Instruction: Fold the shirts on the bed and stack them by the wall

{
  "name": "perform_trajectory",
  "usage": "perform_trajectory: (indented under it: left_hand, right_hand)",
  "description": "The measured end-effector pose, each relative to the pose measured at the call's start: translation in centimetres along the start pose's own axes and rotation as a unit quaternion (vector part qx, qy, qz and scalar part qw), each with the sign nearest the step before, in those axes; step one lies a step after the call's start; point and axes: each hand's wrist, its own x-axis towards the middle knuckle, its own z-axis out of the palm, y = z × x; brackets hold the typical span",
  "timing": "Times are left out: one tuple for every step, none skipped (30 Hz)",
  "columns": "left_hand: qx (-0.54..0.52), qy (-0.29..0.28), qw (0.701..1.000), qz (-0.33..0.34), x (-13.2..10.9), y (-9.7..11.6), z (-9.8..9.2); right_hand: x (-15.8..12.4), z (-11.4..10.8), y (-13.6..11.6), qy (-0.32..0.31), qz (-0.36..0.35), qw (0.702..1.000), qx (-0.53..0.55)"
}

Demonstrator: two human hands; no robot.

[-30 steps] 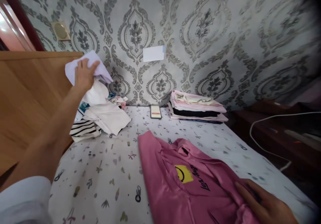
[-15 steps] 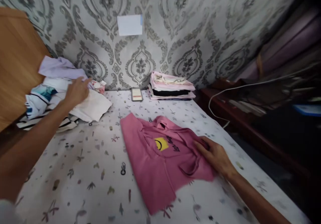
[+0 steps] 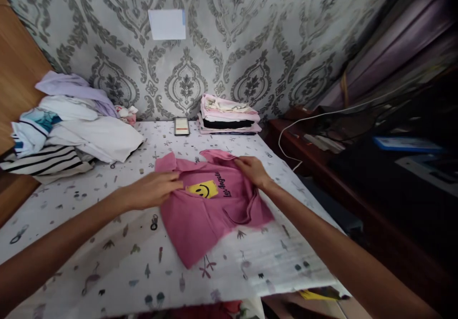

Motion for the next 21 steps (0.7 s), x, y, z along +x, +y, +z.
perform_trajectory:
  left_hand:
    - [-0.009, 0.01, 1.0, -0.014, -1.3, -0.5, -0.8]
    - [-0.018, 0.02, 0.999, -0.03, -2.7, -1.0, -1.5]
    - [-0.026, 0.029, 0.998, -0.049, -4.0, -1.4, -2.1]
    - [-0.036, 0.033, 0.997, -0.068, -5.4, -1.7, -2.3]
    - [-0.047, 0.031, 0.995, -0.085, -6.5, -2.1, -2.4]
    - [-0.062, 0.021, 0.993, -0.101, -7.5, -2.3, -2.3]
    - [-0.077, 0.006, 0.99, -0.114, -8.1, -2.5, -2.0]
    - [-0.093, -0.012, 0.988, -0.126, -8.5, -2.7, -1.7]
    - [-0.106, -0.026, 0.984, -0.139, -8.6, -2.9, -1.4]
    - [-0.116, -0.029, 0.981, -0.156, -8.4, -3.0, -1.2]
    - [-0.117, -0.017, 0.977, -0.176, -8.0, -3.2, -0.9]
    - [-0.109, 0.008, 0.974, -0.198, -7.3, -3.4, -0.7]
    - [-0.091, 0.045, 0.97, -0.222, -6.6, -3.7, -0.5]
    - [-0.065, 0.084, 0.964, -0.244, -5.7, -4.2, -0.3]
    - [-0.033, 0.121, 0.956, -0.266, -4.8, -4.7, -0.1]
    - [-0.002, 0.145, 0.946, -0.289, -3.9, -5.3, 0.1]
    - [0.022, 0.154, 0.939, -0.307, -3.2, -5.9, 0.3]
    - [0.035, 0.148, 0.936, -0.319, -2.5, -6.5, 0.5]
    - [0.037, 0.133, 0.936, -0.324, -1.9, -7.0, 0.6]
    - [0.033, 0.117, 0.939, -0.32, -1.6, -7.3, 0.7]
    - [0.027, 0.106, 0.945, -0.31, -1.4, -7.4, 0.7]
  right_hand:
    - [-0.1, -0.7, 1.0, 0.027, 0.037, 0.996, 0.075]
    - [-0.4, -1.5, 2.1, 0.046, 0.078, 0.986, 0.141]
    - [-0.9, -2.2, 3.3, 0.059, 0.118, 0.973, 0.189]
    - [-1.4, -2.9, 4.4, 0.063, 0.152, 0.963, 0.215]
    - [-2.1, -3.6, 5.4, 0.06, 0.176, 0.959, 0.215]
    - [-2.7, -4.1, 6.3, 0.053, 0.185, 0.962, 0.193]
    - [-3.2, -4.6, 7.1, 0.043, 0.179, 0.971, 0.152]
    - [-3.6, -5.1, 7.7, 0.032, 0.16, 0.982, 0.096]
    - [-3.9, -5.4, 8.1, 0.024, 0.132, 0.99, 0.033]
    - [-3.9, -5.6, 8.3, 0.021, 0.102, 0.994, -0.028]
    - [-3.8, -5.7, 8.3, 0.023, 0.076, 0.994, -0.08]
    - [-3.6, -5.7, 8.2, 0.026, 0.058, 0.991, -0.119]
    - [-3.2, -5.5, 7.8, 0.029, 0.047, 0.988, -0.141]
    - [-2.7, -5.2, 7.4, 0.027, 0.034, 0.988, -0.151]
    - [-2.2, -4.7, 6.8, 0.02, 0.014, 0.988, -0.155]
    - [-1.6, -4.2, 6.1, 0.007, -0.014, 0.987, -0.16]
    - [-1.0, -3.5, 5.5, -0.011, -0.048, 0.984, -0.17]
    - [-0.4, -2.9, 4.8, -0.036, -0.082, 0.979, -0.186]
    - [0.2, -2.3, 4.1, -0.066, -0.112, 0.97, -0.204]
    - [0.8, -1.8, 3.6, -0.097, -0.134, 0.961, -0.221]
    - [1.4, -1.5, 3.1, -0.125, -0.149, 0.953, -0.234]
